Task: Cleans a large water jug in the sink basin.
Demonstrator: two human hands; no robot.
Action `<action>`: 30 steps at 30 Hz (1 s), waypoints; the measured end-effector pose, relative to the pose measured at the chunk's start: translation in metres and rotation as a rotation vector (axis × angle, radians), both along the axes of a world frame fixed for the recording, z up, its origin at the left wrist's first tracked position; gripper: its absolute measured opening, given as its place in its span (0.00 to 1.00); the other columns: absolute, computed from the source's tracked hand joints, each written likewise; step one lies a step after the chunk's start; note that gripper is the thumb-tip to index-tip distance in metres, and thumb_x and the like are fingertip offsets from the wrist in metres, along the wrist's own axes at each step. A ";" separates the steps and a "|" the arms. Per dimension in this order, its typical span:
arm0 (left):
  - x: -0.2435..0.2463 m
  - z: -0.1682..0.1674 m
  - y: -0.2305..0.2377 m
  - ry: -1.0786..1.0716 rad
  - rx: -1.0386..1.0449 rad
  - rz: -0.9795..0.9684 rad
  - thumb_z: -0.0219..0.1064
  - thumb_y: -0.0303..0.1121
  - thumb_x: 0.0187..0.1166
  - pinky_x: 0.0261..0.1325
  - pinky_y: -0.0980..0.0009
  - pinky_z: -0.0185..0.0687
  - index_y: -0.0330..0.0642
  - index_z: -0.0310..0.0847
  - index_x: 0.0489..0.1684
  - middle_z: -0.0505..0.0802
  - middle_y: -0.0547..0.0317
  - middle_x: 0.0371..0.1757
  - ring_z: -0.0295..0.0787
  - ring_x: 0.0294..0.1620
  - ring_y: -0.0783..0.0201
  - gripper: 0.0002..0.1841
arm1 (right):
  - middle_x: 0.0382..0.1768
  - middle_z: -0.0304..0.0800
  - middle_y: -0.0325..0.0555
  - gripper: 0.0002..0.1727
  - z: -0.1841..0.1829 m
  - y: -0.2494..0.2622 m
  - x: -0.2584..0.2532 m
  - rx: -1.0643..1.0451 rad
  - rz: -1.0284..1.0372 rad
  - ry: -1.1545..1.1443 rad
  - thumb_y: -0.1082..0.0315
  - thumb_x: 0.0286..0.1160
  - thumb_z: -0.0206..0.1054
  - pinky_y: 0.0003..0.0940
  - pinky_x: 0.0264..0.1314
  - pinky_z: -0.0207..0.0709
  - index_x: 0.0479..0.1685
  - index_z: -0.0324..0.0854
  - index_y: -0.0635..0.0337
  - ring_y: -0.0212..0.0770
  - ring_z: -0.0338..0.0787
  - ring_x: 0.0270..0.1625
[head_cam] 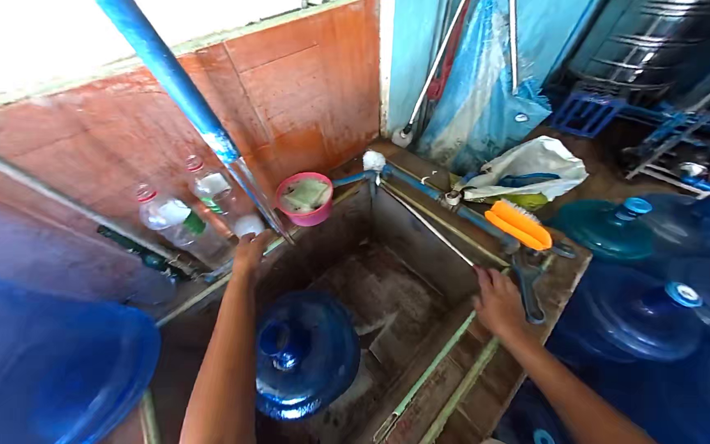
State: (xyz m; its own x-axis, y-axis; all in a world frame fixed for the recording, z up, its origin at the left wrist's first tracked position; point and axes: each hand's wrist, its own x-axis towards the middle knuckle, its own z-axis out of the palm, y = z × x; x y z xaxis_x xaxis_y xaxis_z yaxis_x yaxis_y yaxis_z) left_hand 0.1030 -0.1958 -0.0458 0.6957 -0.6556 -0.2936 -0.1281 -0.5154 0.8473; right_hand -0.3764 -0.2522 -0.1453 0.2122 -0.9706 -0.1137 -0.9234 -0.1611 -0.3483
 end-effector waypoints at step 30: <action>-0.119 -0.073 0.145 0.029 -0.420 0.286 0.57 0.43 0.92 0.47 0.58 0.76 0.35 0.87 0.29 0.91 0.53 0.31 0.83 0.34 0.62 0.24 | 0.53 0.88 0.78 0.31 0.230 -0.020 0.073 -0.202 0.702 0.573 0.60 0.95 0.49 0.74 0.59 0.76 0.95 0.53 0.49 0.81 0.87 0.59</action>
State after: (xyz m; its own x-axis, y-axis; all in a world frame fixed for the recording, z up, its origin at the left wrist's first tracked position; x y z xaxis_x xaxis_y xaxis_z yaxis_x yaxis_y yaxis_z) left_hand -0.0159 -0.0506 -0.1188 0.8602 -0.5055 -0.0669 -0.0055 -0.1402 0.9901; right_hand -0.3031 -0.2724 0.0845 0.7222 -0.6540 -0.2252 -0.6140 -0.7561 0.2264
